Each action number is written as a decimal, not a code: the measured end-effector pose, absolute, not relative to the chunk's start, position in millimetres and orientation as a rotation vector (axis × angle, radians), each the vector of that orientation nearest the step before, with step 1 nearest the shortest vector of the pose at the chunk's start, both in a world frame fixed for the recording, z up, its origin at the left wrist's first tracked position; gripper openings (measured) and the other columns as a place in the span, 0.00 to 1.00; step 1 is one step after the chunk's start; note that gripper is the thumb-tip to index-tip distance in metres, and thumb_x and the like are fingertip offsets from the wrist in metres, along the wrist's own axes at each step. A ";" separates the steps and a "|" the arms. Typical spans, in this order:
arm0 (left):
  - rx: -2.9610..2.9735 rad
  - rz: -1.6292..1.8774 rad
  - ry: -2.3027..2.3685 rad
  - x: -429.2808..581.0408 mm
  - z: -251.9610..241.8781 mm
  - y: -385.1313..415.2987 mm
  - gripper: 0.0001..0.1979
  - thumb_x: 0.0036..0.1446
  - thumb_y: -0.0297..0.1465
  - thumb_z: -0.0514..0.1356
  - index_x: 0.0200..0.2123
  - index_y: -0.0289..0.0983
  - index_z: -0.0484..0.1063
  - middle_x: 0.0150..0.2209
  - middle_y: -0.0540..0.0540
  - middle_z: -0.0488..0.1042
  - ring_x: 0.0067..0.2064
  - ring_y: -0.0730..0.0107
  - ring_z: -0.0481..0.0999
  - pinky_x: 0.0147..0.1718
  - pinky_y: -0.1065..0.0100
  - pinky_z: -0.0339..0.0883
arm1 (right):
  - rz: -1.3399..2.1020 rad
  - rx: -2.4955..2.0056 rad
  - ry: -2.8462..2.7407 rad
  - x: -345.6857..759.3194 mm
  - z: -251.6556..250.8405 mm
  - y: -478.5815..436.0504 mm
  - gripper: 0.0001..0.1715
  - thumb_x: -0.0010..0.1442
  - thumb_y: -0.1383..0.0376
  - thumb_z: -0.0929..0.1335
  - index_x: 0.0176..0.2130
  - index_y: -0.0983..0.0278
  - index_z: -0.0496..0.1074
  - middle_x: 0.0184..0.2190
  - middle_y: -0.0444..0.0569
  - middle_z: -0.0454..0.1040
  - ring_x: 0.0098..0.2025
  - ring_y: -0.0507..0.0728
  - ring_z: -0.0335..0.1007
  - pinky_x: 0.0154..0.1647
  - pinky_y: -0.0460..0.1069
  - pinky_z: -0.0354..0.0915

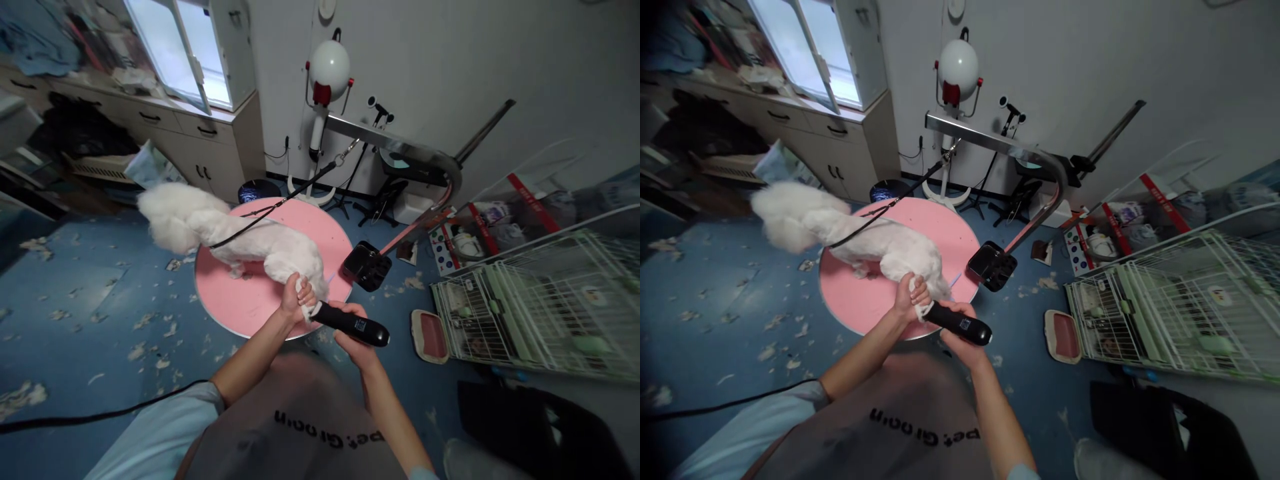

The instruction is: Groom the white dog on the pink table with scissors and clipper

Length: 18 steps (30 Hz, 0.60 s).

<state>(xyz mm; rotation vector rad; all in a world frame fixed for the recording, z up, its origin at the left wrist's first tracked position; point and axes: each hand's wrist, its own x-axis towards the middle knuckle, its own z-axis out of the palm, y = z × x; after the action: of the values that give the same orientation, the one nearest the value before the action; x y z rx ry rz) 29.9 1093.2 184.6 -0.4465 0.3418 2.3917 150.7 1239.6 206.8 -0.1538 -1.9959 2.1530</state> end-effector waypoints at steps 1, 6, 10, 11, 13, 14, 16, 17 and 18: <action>-0.442 2.390 0.338 29.9 183.9 1092.2 0.24 0.67 0.39 0.54 0.18 0.37 0.59 0.11 0.57 0.47 0.12 0.82 0.44 0.14 0.77 0.40 | 2.179 -0.133 -2.025 149.4 209.7 1238.8 0.26 0.45 0.57 0.81 0.40 0.56 0.71 0.48 0.50 0.82 0.52 0.65 0.77 0.59 0.62 0.68; -0.392 2.393 0.345 28.7 182.4 1087.9 0.23 0.66 0.38 0.56 0.19 0.37 0.59 0.12 0.59 0.45 0.12 0.83 0.41 0.14 0.77 0.39 | 2.233 -0.110 -2.087 146.0 221.2 1238.7 0.26 0.44 0.58 0.82 0.40 0.56 0.72 0.47 0.49 0.82 0.52 0.65 0.77 0.58 0.61 0.69; -0.403 2.395 0.353 29.1 184.1 1087.5 0.22 0.65 0.38 0.56 0.19 0.37 0.59 0.12 0.58 0.46 0.12 0.83 0.41 0.14 0.77 0.39 | 2.251 -0.092 -2.113 144.8 221.2 1239.5 0.25 0.43 0.60 0.82 0.39 0.56 0.73 0.47 0.49 0.82 0.53 0.65 0.77 0.60 0.61 0.67; -0.414 2.398 0.348 29.4 184.6 1087.6 0.22 0.65 0.37 0.56 0.19 0.37 0.59 0.12 0.58 0.46 0.12 0.83 0.41 0.14 0.77 0.38 | 2.246 -0.099 -2.099 144.7 220.9 1239.2 0.25 0.44 0.60 0.82 0.40 0.56 0.73 0.48 0.49 0.82 0.53 0.65 0.77 0.60 0.61 0.67; -0.428 2.408 0.337 29.6 185.4 1087.6 0.23 0.65 0.37 0.57 0.18 0.37 0.59 0.12 0.58 0.46 0.12 0.83 0.42 0.14 0.77 0.38 | 2.247 -0.099 -2.078 145.1 222.0 1237.9 0.24 0.44 0.61 0.81 0.40 0.56 0.73 0.49 0.49 0.82 0.53 0.65 0.77 0.60 0.61 0.67; -0.429 2.409 0.333 29.6 185.7 1087.4 0.23 0.65 0.37 0.57 0.18 0.37 0.59 0.12 0.58 0.46 0.12 0.83 0.43 0.14 0.77 0.39 | 2.252 -0.089 -2.087 145.4 223.6 1237.1 0.24 0.44 0.62 0.81 0.40 0.56 0.73 0.49 0.50 0.82 0.54 0.65 0.77 0.60 0.61 0.67; -0.424 2.407 0.328 29.2 186.1 1086.9 0.22 0.64 0.37 0.57 0.19 0.37 0.59 0.12 0.58 0.46 0.12 0.83 0.44 0.14 0.77 0.39 | 2.261 -0.076 -2.130 146.3 228.8 1235.4 0.23 0.44 0.63 0.81 0.39 0.57 0.74 0.49 0.50 0.82 0.54 0.66 0.77 0.61 0.62 0.66; -0.421 2.405 0.325 28.9 186.2 1086.5 0.22 0.64 0.37 0.58 0.19 0.37 0.59 0.13 0.59 0.46 0.12 0.83 0.44 0.14 0.77 0.39 | 2.262 -0.081 -2.139 146.7 231.9 1234.7 0.22 0.43 0.63 0.81 0.38 0.57 0.74 0.48 0.50 0.82 0.54 0.66 0.77 0.61 0.63 0.66; -0.421 2.404 0.321 28.5 186.3 1086.0 0.22 0.64 0.37 0.57 0.19 0.37 0.59 0.13 0.59 0.46 0.12 0.83 0.44 0.14 0.77 0.39 | 2.265 -0.092 -2.133 146.9 234.9 1234.1 0.22 0.43 0.63 0.81 0.37 0.56 0.74 0.47 0.50 0.82 0.53 0.66 0.77 0.62 0.63 0.66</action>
<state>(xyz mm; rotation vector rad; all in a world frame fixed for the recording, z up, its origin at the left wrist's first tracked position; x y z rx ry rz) 28.5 1086.0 186.3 -0.4207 0.3208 2.4037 146.9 1234.1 234.9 -0.0922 -2.1325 2.2648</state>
